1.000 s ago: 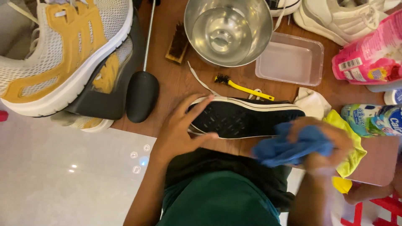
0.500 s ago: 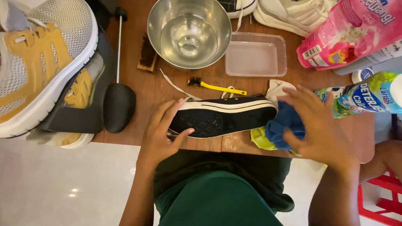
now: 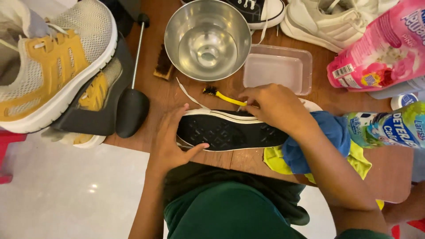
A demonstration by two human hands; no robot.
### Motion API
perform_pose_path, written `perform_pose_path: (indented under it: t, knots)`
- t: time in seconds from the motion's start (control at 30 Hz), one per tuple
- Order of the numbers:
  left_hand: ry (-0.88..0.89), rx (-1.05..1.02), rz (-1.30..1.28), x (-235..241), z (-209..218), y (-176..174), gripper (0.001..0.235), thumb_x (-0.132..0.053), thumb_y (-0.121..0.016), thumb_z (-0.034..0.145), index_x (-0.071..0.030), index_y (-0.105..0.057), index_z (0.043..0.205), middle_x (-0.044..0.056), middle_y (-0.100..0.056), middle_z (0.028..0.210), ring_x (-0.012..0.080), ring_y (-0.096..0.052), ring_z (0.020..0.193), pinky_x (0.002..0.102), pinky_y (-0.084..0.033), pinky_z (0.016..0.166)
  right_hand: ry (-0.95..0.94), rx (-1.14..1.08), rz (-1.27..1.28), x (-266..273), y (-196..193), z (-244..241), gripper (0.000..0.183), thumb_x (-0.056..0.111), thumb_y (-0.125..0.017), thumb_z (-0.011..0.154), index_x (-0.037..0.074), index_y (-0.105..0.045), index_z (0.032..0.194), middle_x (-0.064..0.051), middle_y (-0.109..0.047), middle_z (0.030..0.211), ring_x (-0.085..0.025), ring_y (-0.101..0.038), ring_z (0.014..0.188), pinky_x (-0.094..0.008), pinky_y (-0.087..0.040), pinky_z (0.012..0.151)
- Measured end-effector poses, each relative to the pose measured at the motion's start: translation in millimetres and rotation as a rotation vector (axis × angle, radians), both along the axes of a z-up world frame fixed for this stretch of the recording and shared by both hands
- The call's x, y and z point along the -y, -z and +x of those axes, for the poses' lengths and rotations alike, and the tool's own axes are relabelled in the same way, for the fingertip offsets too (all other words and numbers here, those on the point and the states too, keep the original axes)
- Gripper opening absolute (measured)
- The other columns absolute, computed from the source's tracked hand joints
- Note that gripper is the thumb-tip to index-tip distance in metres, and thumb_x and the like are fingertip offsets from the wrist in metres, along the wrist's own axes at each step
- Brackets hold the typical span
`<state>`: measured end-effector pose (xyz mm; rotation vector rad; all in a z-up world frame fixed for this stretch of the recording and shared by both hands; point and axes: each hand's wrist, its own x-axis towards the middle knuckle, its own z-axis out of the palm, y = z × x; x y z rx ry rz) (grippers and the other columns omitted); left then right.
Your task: The person cleans a black sneaker by scrubbing the sole with a yellow brush dipped in water and then wiping it with a blue cloth. The person also scrubs the side of the shoe with the brush.
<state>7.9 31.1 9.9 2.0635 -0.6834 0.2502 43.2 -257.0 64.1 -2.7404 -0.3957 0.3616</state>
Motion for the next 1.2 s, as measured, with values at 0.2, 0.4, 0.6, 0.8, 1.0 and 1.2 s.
perform_pose_path:
  t: [0.2, 0.4, 0.6, 0.8, 1.0, 1.2]
  knots:
    - [0.002, -0.044, -0.016, 6.2, -5.2, -4.3, 0.095, -0.023, -0.098, 0.069, 0.002, -0.051, 0.147, 0.027, -0.060, 0.131, 0.0457, -0.058, 0.124, 0.058, -0.043, 0.110, 0.061, 0.080, -0.171, 2.9, 10.0, -5.8, 0.011, 0.029, -0.077, 0.085, 0.018, -0.079, 0.083, -0.008, -0.075, 0.071, -0.037, -0.075, 0.075, -0.047, -0.060, 0.066]
    - [0.004, -0.023, 0.062, 7.9, -9.2, -1.6, 0.091, -0.029, -0.097, 0.069, -0.002, -0.054, 0.145, 0.023, -0.062, 0.127, 0.0449, -0.061, 0.122, 0.055, -0.045, 0.109, 0.100, 0.080, -0.207, 4.9, 27.4, -6.2, 0.018, 0.030, -0.078, 0.082, 0.013, -0.082, 0.087, -0.018, -0.074, 0.075, -0.044, -0.075, 0.078, -0.052, -0.061, 0.069]
    - [0.010, -0.049, 0.046, 8.3, -14.5, 2.8, 0.093, -0.028, -0.098, 0.069, -0.004, -0.053, 0.147, 0.022, -0.062, 0.128, 0.0417, -0.061, 0.123, 0.054, -0.043, 0.110, 0.161, 0.084, -0.194, 10.2, 30.5, -7.9, 0.019, 0.033, -0.077, 0.080, 0.020, -0.083, 0.092, -0.015, -0.075, 0.074, -0.043, -0.076, 0.075, -0.051, -0.061, 0.066]
    - [-0.001, 0.056, 0.000, 9.3, -17.6, 7.7, 0.091, -0.026, -0.097, 0.071, -0.002, -0.052, 0.146, 0.019, -0.060, 0.131, 0.0369, -0.059, 0.126, 0.050, -0.043, 0.113, 0.075, 0.297, -0.119, 20.0, 20.3, -24.2, 0.012, 0.021, -0.075, 0.083, 0.012, -0.079, 0.089, -0.017, -0.073, 0.072, -0.041, -0.073, 0.072, -0.047, -0.057, 0.065]
    - [-0.002, 0.239, 0.140, 9.5, -11.4, 12.3, 0.089, -0.035, -0.093, 0.084, -0.008, -0.040, 0.150, 0.018, -0.054, 0.138, 0.0350, -0.054, 0.131, 0.046, -0.048, 0.113, -0.011, 0.616, -0.242, 35.1, -32.8, -45.9, 0.018, 0.025, -0.068, 0.091, 0.011, -0.072, 0.101, -0.007, -0.064, 0.098, -0.030, -0.060, 0.100, -0.049, -0.047, 0.085]
    - [0.007, 0.486, 0.454, 26.9, 18.8, -29.1, 0.061, -0.022, -0.089, 0.083, -0.016, -0.062, 0.137, 0.015, -0.054, 0.113, 0.0358, -0.057, 0.108, 0.061, -0.047, 0.104, 0.295, 0.364, -0.147, 65.0, -72.8, -60.6, 0.020, 0.025, -0.059, 0.113, 0.009, -0.051, 0.123, -0.011, -0.064, 0.068, -0.041, -0.063, 0.053, -0.053, -0.047, 0.050]
